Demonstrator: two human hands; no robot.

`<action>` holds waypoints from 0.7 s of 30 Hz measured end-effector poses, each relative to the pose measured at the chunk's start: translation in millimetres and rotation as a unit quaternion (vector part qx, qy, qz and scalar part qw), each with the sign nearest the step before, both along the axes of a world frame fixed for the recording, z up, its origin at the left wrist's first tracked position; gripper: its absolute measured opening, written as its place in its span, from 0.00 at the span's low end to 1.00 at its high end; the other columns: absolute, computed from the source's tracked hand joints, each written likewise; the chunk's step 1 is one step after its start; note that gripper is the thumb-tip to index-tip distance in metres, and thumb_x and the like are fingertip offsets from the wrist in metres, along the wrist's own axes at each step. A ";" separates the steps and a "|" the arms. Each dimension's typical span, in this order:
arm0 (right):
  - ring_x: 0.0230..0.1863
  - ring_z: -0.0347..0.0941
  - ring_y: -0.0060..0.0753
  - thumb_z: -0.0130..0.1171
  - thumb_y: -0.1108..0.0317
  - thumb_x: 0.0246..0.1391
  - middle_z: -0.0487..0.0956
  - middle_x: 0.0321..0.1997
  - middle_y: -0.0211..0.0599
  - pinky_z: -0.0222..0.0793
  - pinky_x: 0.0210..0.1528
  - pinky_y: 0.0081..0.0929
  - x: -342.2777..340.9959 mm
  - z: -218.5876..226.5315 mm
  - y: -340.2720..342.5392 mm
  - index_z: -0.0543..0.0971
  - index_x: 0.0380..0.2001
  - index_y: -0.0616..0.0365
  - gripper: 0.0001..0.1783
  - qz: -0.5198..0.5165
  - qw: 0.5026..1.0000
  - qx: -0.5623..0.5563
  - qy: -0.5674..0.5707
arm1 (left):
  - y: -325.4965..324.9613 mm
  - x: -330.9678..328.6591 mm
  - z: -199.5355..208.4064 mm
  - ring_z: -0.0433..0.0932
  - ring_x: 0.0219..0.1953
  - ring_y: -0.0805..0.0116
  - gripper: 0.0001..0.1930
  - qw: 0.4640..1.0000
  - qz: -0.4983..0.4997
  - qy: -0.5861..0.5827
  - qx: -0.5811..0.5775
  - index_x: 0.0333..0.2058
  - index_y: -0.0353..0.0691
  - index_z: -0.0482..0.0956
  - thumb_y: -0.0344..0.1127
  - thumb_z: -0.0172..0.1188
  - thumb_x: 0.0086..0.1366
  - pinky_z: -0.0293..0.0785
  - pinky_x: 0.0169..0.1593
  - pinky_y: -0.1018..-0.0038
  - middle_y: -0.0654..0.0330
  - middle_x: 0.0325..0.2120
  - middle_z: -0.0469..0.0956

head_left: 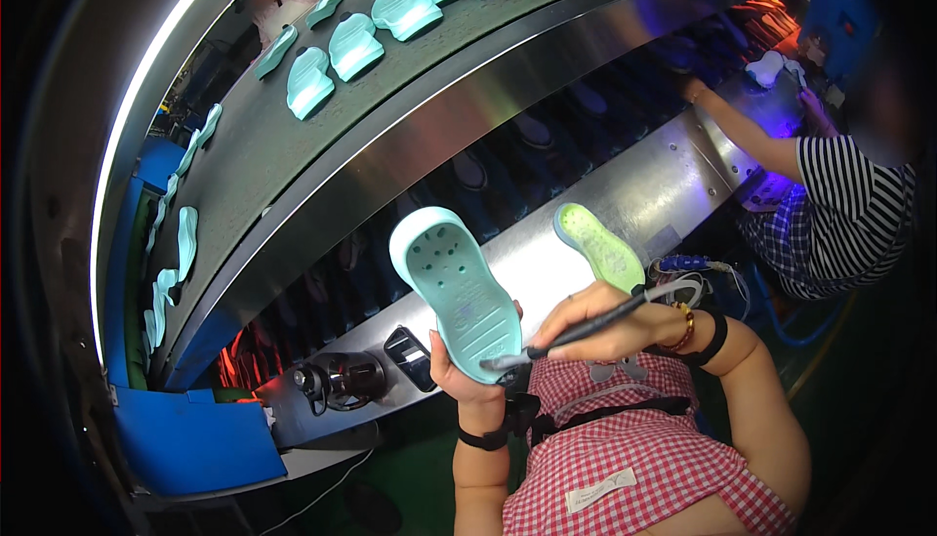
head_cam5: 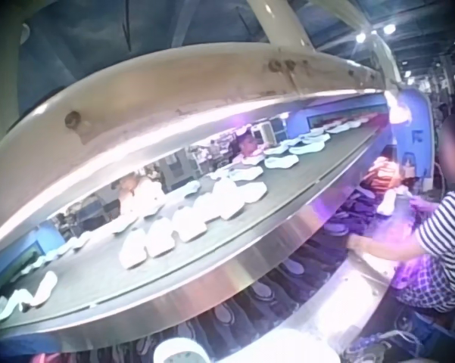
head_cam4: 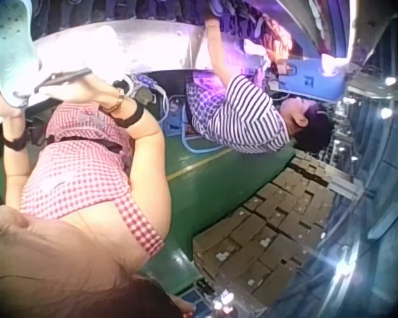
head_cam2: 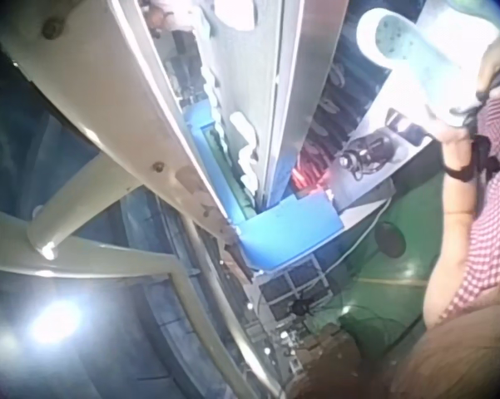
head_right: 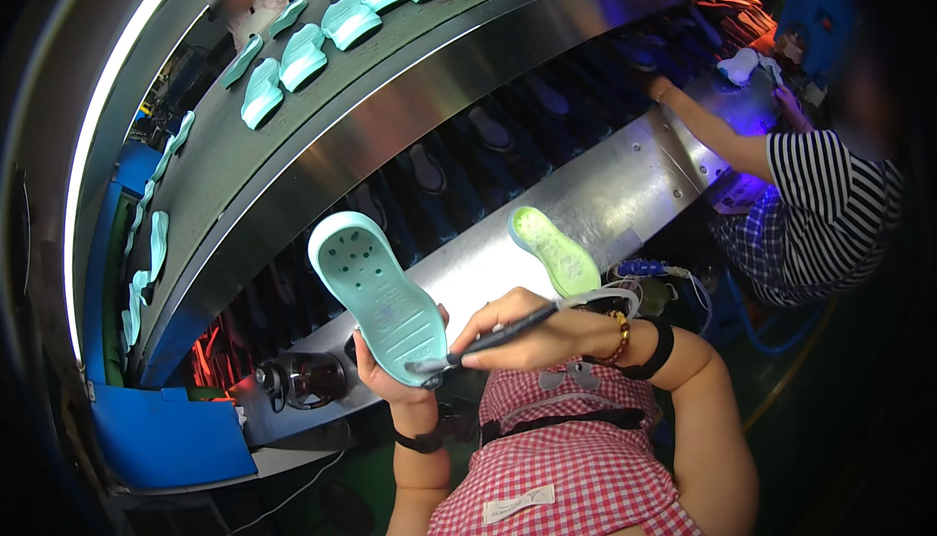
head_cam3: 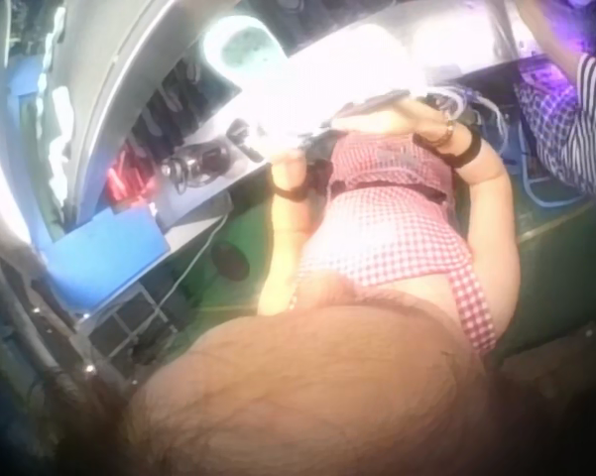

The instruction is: Applying a liquid substance (glue or primer) to shoe soles using a brush on a conveyor belt line.

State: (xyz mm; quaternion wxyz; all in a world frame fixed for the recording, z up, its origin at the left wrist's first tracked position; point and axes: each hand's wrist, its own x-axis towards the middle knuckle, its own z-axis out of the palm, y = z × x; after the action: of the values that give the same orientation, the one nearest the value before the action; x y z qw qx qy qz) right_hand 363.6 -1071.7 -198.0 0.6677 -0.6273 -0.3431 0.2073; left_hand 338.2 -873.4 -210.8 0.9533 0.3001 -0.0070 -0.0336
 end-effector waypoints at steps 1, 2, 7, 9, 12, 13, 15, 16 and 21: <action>0.27 0.74 0.24 0.59 0.71 0.43 0.79 0.26 0.38 0.68 0.30 0.18 -2.9 -2.4 1.7 0.79 0.33 0.62 0.11 -0.019 0.998 0.026 -0.055 | 1.1 3.1 0.9 0.66 0.49 0.50 0.27 0.999 -0.027 -0.005 -0.022 0.53 0.41 0.62 0.52 0.38 0.61 0.54 0.54 0.46 0.53 0.49 0.67; 0.29 0.75 0.27 0.60 0.71 0.43 0.79 0.27 0.40 0.69 0.31 0.20 -7.1 -1.6 -0.1 0.78 0.32 0.62 0.11 0.010 0.994 0.041 -0.097 | 0.9 3.6 0.9 0.66 0.49 0.50 0.27 0.999 -0.027 -0.006 -0.021 0.53 0.41 0.62 0.52 0.38 0.61 0.54 0.54 0.46 0.53 0.49 0.67; 0.35 0.76 0.35 0.59 0.71 0.44 0.79 0.33 0.41 0.70 0.38 0.25 2.3 11.1 -14.1 0.78 0.34 0.60 0.11 0.069 0.990 0.038 -0.116 | 17.4 2.7 -2.0 0.69 0.48 0.52 0.25 0.969 -0.173 0.177 0.020 0.53 0.30 0.59 0.43 0.39 0.63 0.64 0.53 0.60 0.46 0.48 0.67; 0.37 0.75 0.36 0.57 0.71 0.44 0.78 0.36 0.40 0.70 0.39 0.26 14.1 2.4 -14.2 0.77 0.35 0.59 0.12 0.140 0.983 0.021 -0.115 | 13.9 5.6 0.5 0.72 0.45 0.59 0.23 0.949 -0.221 0.202 0.102 0.51 0.27 0.60 0.38 0.44 0.62 0.68 0.50 0.69 0.47 0.45 0.69; 0.37 0.75 0.38 0.57 0.71 0.43 0.78 0.36 0.40 0.70 0.38 0.27 21.2 5.7 -20.8 0.77 0.36 0.58 0.13 0.235 0.952 -0.028 -0.195 | 7.2 2.0 14.3 0.72 0.45 0.62 0.22 0.919 -0.264 0.213 0.200 0.51 0.26 0.61 0.37 0.45 0.63 0.68 0.49 0.71 0.48 0.45 0.69; 0.37 0.75 0.38 0.57 0.71 0.43 0.78 0.36 0.40 0.70 0.38 0.27 21.4 5.9 -21.4 0.77 0.36 0.58 0.13 0.235 0.952 -0.030 -0.192 | 6.6 -0.2 17.3 0.72 0.45 0.62 0.22 0.919 -0.265 0.215 0.197 0.51 0.26 0.61 0.37 0.45 0.63 0.68 0.49 0.71 0.48 0.45 0.69; 0.37 0.75 0.38 0.56 0.72 0.42 0.78 0.36 0.39 0.69 0.37 0.29 22.8 6.5 -22.6 0.77 0.36 0.57 0.13 0.217 0.961 -0.052 -0.165 | 4.7 -2.0 22.8 0.73 0.44 0.64 0.22 0.908 -0.268 0.262 0.187 0.51 0.26 0.62 0.36 0.47 0.62 0.69 0.48 0.73 0.49 0.44 0.70; 0.37 0.75 0.39 0.56 0.72 0.42 0.78 0.36 0.39 0.68 0.37 0.30 23.6 6.5 -23.4 0.77 0.36 0.56 0.13 0.207 0.964 -0.064 -0.154 | 5.1 -1.8 21.8 0.73 0.44 0.64 0.22 0.908 -0.269 0.261 0.185 0.51 0.26 0.62 0.36 0.47 0.62 0.69 0.48 0.73 0.49 0.44 0.70; 0.36 0.74 0.40 0.57 0.71 0.40 0.78 0.34 0.37 0.68 0.35 0.33 22.5 21.8 -32.0 0.77 0.35 0.53 0.13 0.244 0.916 -0.192 -0.253 | 11.3 -6.1 12.3 0.73 0.44 0.66 0.22 0.891 -0.277 0.272 0.237 0.51 0.27 0.63 0.36 0.48 0.62 0.69 0.48 0.74 0.50 0.44 0.71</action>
State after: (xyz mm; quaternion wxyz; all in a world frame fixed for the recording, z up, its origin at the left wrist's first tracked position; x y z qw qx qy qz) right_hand 386.1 -1103.7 -176.2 0.3544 -0.6716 -0.5964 0.2602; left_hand 332.1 -862.1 -198.5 0.7706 0.4821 0.1779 -0.3771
